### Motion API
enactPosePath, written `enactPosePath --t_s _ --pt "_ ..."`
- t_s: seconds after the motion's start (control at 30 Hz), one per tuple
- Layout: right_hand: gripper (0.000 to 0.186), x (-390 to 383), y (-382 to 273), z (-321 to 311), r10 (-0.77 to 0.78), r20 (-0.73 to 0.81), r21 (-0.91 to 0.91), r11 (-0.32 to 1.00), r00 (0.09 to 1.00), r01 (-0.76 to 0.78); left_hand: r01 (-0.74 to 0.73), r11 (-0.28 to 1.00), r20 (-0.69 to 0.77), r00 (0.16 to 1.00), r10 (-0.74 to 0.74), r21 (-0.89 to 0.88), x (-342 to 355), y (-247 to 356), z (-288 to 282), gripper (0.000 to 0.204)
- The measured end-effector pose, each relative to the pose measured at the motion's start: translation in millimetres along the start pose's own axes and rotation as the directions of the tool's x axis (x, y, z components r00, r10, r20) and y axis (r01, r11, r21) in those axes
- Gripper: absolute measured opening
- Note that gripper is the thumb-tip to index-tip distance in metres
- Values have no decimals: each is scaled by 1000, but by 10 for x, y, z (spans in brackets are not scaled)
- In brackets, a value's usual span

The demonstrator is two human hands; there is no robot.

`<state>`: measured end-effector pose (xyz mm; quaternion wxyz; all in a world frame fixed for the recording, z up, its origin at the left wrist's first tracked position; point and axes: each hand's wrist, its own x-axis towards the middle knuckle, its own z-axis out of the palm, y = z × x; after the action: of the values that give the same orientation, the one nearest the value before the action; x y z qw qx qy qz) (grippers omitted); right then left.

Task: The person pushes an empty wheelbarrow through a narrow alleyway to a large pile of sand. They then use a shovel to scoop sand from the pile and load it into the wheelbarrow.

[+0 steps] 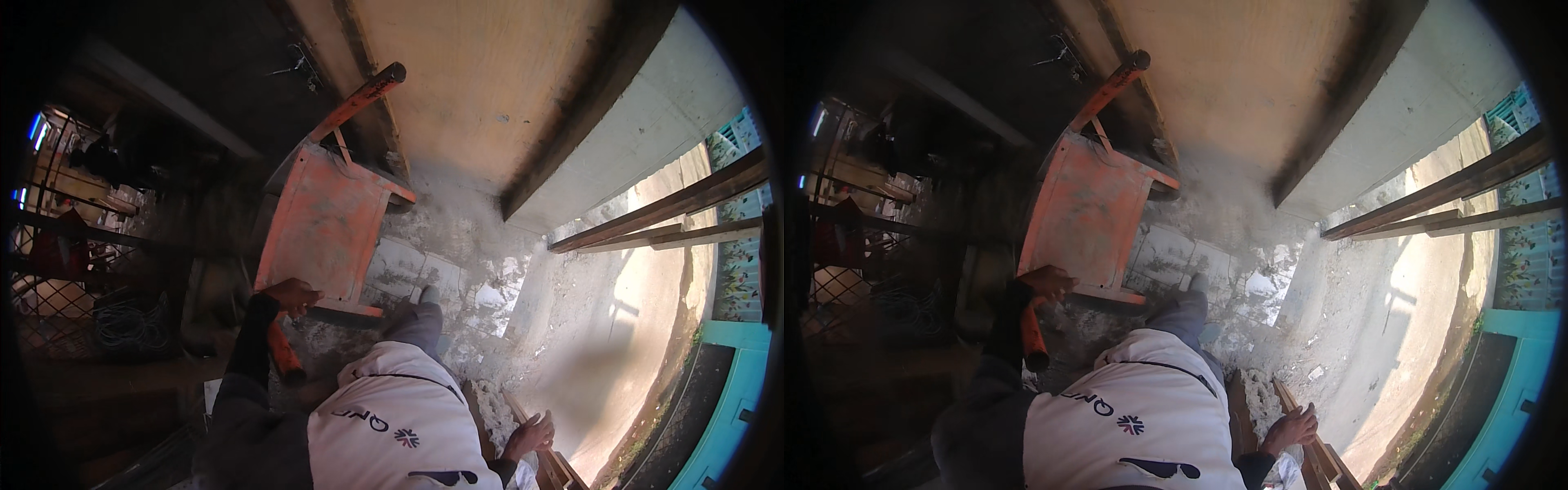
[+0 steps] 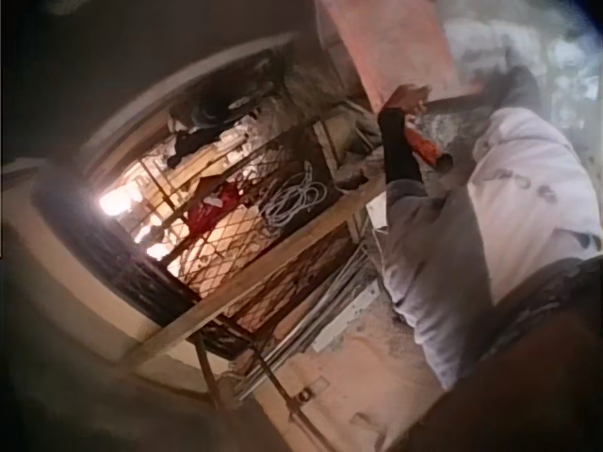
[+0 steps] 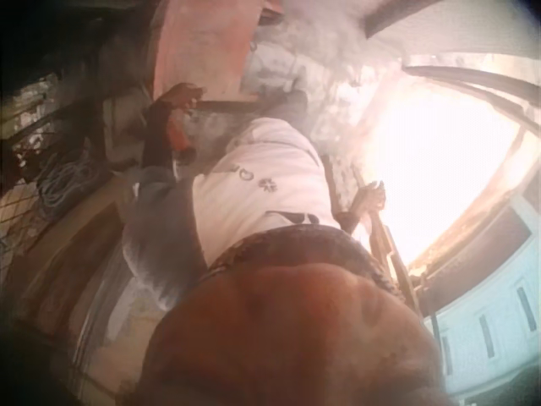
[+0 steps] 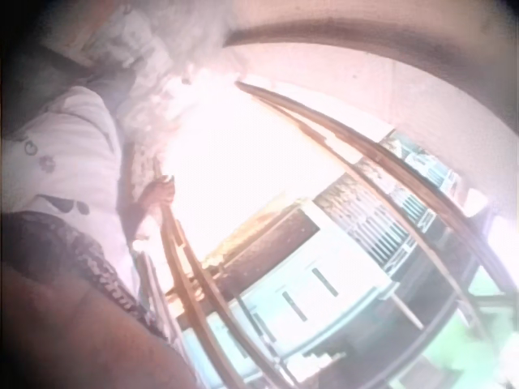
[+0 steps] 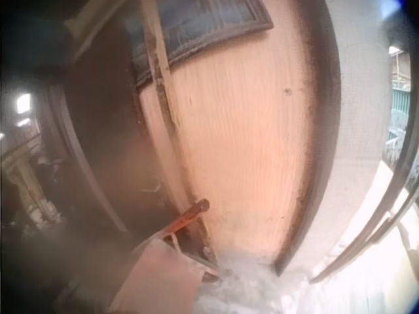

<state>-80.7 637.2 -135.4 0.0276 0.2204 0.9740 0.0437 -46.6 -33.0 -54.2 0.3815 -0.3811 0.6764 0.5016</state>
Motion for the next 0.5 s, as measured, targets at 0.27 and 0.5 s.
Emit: enactPosePath --t_s 0.27,0.5 --pt "42 1444 -2286 -156 -749 219 714 560 626 420 -64 958 -63 997 48 -279 72 -29 -172 45" --pt "40 1576 -4864 -2519 -915 -166 848 57 367 526 -52 801 -103 995 -12 -596 170 -465 -327 49"
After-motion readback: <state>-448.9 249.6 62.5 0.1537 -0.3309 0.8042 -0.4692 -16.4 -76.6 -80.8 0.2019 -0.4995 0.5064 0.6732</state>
